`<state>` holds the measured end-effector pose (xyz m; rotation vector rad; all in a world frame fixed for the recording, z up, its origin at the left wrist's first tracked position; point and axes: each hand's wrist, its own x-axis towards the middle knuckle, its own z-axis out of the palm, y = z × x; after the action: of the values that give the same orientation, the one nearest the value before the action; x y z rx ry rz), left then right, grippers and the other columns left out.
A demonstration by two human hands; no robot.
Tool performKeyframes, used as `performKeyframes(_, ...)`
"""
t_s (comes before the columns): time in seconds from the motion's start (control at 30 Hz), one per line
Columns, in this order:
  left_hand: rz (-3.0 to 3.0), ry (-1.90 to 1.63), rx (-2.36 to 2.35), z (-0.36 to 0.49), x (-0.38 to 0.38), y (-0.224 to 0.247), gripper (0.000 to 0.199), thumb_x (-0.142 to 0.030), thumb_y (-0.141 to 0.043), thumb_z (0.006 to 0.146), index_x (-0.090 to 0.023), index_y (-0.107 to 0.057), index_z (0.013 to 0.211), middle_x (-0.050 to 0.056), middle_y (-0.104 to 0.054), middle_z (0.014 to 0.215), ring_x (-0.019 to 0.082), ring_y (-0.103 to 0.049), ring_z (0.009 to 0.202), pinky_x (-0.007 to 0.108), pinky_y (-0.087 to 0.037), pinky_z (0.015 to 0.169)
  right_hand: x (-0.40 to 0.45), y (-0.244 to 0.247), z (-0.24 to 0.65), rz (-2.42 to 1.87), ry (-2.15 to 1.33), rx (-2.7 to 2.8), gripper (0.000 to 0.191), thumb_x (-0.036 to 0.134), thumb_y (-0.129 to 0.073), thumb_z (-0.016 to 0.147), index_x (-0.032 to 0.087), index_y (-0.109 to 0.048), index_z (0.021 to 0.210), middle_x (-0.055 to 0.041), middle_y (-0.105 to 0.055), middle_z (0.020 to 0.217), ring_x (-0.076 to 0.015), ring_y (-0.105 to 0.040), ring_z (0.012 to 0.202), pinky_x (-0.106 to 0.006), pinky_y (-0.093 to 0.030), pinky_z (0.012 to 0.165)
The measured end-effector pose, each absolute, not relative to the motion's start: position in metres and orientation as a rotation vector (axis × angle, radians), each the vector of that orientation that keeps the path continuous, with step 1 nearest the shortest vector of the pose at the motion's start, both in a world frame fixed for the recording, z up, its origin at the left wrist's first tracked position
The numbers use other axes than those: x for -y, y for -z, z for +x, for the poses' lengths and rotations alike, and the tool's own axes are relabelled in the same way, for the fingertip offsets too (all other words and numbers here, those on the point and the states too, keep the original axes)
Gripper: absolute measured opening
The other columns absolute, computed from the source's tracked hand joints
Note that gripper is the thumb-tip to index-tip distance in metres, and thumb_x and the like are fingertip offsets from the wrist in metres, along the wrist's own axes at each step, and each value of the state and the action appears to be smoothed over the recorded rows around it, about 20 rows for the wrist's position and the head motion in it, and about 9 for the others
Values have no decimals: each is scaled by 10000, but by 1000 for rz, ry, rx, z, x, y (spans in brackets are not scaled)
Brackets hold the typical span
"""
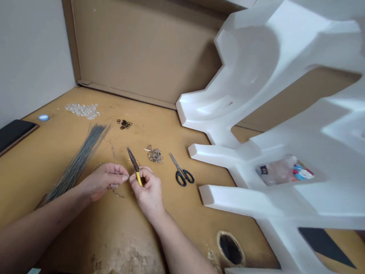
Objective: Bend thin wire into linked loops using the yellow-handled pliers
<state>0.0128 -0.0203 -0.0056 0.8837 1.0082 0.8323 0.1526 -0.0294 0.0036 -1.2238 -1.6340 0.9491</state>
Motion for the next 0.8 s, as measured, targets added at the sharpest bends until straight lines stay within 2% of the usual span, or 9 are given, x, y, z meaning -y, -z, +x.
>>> performKeyframes(0.37, 1010, -844, -1151, 15, 23, 0, 34, -172, -522, 575, -144, -531, 559, -61, -453, 468, 52, -339, 451, 206, -245, 472, 30, -6, 152, -1273, -1036, 1575, 179, 242, -552, 671, 175, -478, 523, 25, -438, 572, -97, -393, 516, -224, -313, 490)
performKeyframes(0.57, 1085, -903, -1168, 18, 24, 7, 52, -193, -508, 605, -154, -512, 571, -63, -438, 474, 60, -329, 451, 211, -246, 464, 32, -2, 153, -1242, -817, 1700, 190, 207, -530, 702, 182, -459, 528, 13, -450, 599, -118, -450, 573, -239, -360, 542)
performKeyframes(0.8, 1091, -985, -1180, 21, 26, 9, 61, -204, -499, 602, -151, -509, 572, -44, -477, 519, 76, -391, 510, 221, -298, 522, 35, -1, 152, -1062, -547, 1832, 189, 140, -500, 733, 189, -432, 564, -28, -498, 702, -146, -512, 687, -257, -408, 597)
